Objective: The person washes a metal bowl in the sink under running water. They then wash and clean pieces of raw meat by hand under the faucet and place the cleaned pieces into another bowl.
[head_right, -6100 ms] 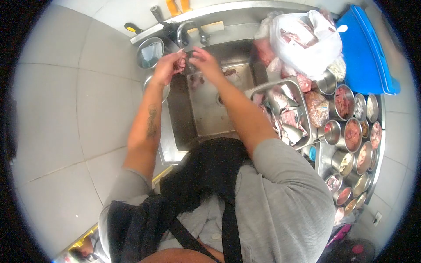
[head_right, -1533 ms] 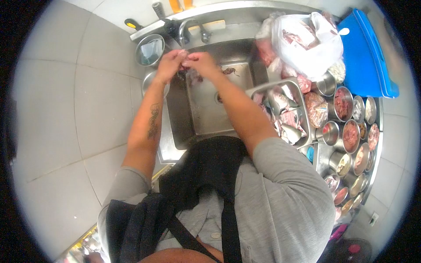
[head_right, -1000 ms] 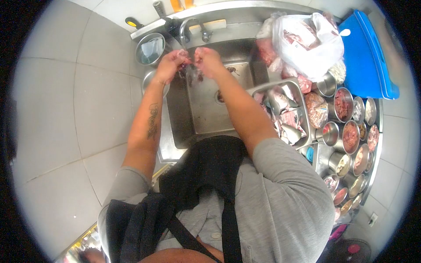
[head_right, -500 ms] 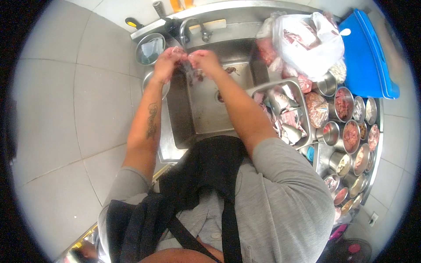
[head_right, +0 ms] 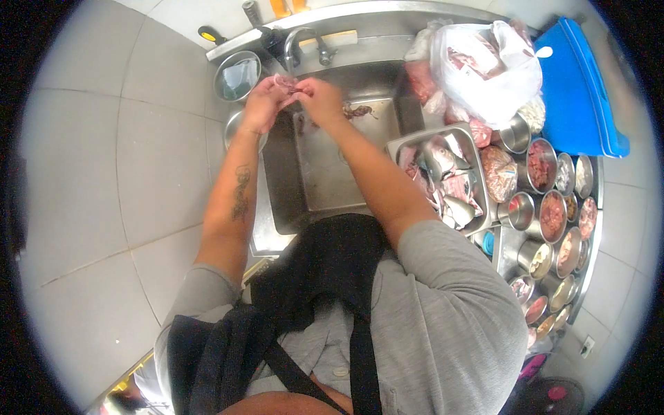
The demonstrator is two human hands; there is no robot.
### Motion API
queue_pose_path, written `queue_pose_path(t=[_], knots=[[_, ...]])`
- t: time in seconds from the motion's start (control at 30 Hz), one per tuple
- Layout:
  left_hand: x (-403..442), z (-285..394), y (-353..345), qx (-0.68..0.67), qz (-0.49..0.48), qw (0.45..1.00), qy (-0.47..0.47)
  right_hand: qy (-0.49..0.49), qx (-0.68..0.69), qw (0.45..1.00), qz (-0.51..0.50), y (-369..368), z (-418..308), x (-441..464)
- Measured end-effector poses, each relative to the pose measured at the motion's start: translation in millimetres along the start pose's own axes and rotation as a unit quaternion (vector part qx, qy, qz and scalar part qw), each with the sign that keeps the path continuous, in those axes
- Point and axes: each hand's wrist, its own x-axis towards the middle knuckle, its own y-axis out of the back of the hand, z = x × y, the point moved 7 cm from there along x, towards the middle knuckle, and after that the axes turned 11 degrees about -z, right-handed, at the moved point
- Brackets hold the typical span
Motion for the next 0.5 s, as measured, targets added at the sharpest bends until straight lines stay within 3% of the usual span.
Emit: queue_pose_path(t=[0.2,0.4,0.5], knots=[[-4.7,4.4,-5.9,-0.001,0.004,0.999,-0.036,-0.004,0.021,1.000,0.003,2.9,-8.2,-4.0],[-4.1,2.1,-5.1,-0.022,0.007,0.998,-0.054,0.013,-0.056,0.998,-0.013,0.8,-14.7,-5.0],[-5.4,1.6,-8.7,-0.023,-0.003,0.999,-0.040,0.071,-0.095,0.991,0.059,7.8,-26.8,-4.2]])
